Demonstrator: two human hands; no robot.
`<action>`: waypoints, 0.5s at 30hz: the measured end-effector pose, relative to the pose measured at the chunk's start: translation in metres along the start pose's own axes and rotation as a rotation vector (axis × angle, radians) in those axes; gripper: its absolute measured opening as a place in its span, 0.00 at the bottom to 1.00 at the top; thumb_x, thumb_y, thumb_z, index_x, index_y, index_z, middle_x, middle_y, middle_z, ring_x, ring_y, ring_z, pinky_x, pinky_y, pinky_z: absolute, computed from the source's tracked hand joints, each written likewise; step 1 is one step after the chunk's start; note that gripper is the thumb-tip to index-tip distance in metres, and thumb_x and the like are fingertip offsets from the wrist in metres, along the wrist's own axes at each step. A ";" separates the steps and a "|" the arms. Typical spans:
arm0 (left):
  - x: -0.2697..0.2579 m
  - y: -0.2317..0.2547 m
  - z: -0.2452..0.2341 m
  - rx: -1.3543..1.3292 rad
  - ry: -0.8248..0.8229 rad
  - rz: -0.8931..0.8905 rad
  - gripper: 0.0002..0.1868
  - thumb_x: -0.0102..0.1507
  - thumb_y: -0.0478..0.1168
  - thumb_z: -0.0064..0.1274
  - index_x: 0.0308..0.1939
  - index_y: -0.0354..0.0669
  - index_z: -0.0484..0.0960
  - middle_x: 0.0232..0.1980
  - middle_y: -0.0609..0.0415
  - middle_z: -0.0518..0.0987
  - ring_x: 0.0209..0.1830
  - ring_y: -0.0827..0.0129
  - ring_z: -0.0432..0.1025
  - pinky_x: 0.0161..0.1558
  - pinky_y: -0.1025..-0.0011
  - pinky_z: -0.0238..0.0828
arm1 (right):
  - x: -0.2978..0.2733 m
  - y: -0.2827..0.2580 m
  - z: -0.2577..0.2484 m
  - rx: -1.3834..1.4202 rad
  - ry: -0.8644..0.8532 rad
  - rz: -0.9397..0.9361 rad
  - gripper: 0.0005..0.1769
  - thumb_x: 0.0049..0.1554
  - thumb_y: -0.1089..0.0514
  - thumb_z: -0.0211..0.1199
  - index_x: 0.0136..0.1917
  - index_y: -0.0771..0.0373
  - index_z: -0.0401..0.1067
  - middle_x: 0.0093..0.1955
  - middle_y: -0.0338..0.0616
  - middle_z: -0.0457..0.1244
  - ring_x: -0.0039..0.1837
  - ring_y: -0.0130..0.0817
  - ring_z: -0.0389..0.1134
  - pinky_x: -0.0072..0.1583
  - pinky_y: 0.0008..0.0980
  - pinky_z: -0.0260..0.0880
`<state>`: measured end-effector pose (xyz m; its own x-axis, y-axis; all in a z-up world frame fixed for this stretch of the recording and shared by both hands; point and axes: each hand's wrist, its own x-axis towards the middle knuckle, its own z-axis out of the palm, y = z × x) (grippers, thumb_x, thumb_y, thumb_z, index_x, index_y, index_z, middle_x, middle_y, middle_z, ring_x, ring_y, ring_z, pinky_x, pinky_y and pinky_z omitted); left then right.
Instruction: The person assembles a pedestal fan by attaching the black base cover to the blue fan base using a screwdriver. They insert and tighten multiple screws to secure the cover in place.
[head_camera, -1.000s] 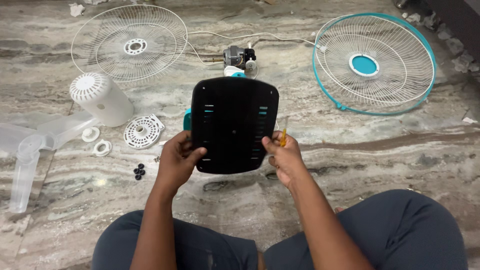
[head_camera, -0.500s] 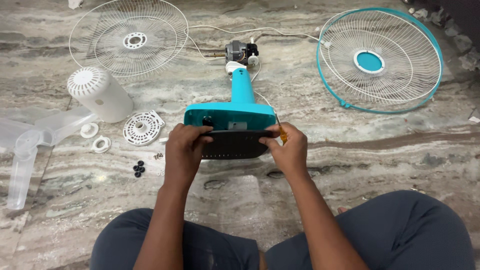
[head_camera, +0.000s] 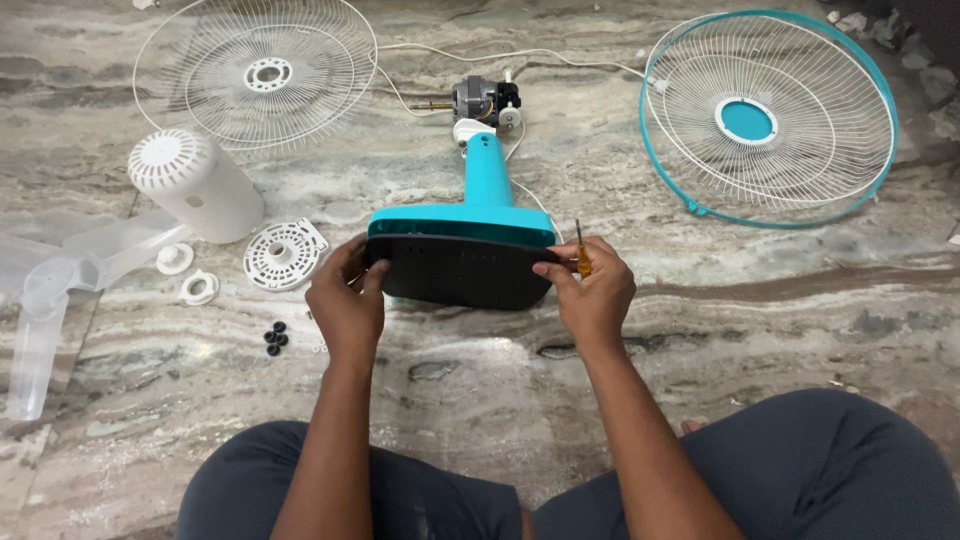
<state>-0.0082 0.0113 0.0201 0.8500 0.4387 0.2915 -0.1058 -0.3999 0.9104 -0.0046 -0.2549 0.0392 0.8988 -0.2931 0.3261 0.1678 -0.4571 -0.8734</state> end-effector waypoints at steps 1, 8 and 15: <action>0.000 0.001 0.000 0.026 0.024 -0.004 0.20 0.60 0.29 0.63 0.56 0.37 0.84 0.47 0.46 0.86 0.45 0.68 0.82 0.45 0.73 0.79 | 0.001 0.000 0.000 0.000 0.011 -0.008 0.12 0.44 0.65 0.80 0.42 0.64 0.79 0.43 0.39 0.69 0.43 0.29 0.74 0.46 0.27 0.73; -0.005 0.013 0.001 0.055 0.132 -0.061 0.13 0.60 0.30 0.66 0.49 0.37 0.89 0.32 0.47 0.86 0.27 0.74 0.73 0.32 0.75 0.69 | 0.004 0.002 0.004 0.102 0.068 0.095 0.12 0.45 0.68 0.78 0.43 0.68 0.80 0.42 0.43 0.72 0.43 0.29 0.74 0.47 0.27 0.75; -0.002 0.005 0.009 -0.078 0.160 0.091 0.13 0.62 0.29 0.62 0.51 0.34 0.86 0.42 0.48 0.87 0.36 0.78 0.80 0.41 0.78 0.76 | 0.009 0.010 0.011 0.127 0.141 -0.069 0.11 0.47 0.70 0.76 0.44 0.70 0.78 0.46 0.46 0.72 0.47 0.30 0.75 0.51 0.28 0.77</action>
<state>-0.0055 0.0012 0.0215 0.7426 0.5287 0.4112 -0.2236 -0.3829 0.8963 0.0100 -0.2527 0.0289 0.8189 -0.3838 0.4268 0.2852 -0.3731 -0.8829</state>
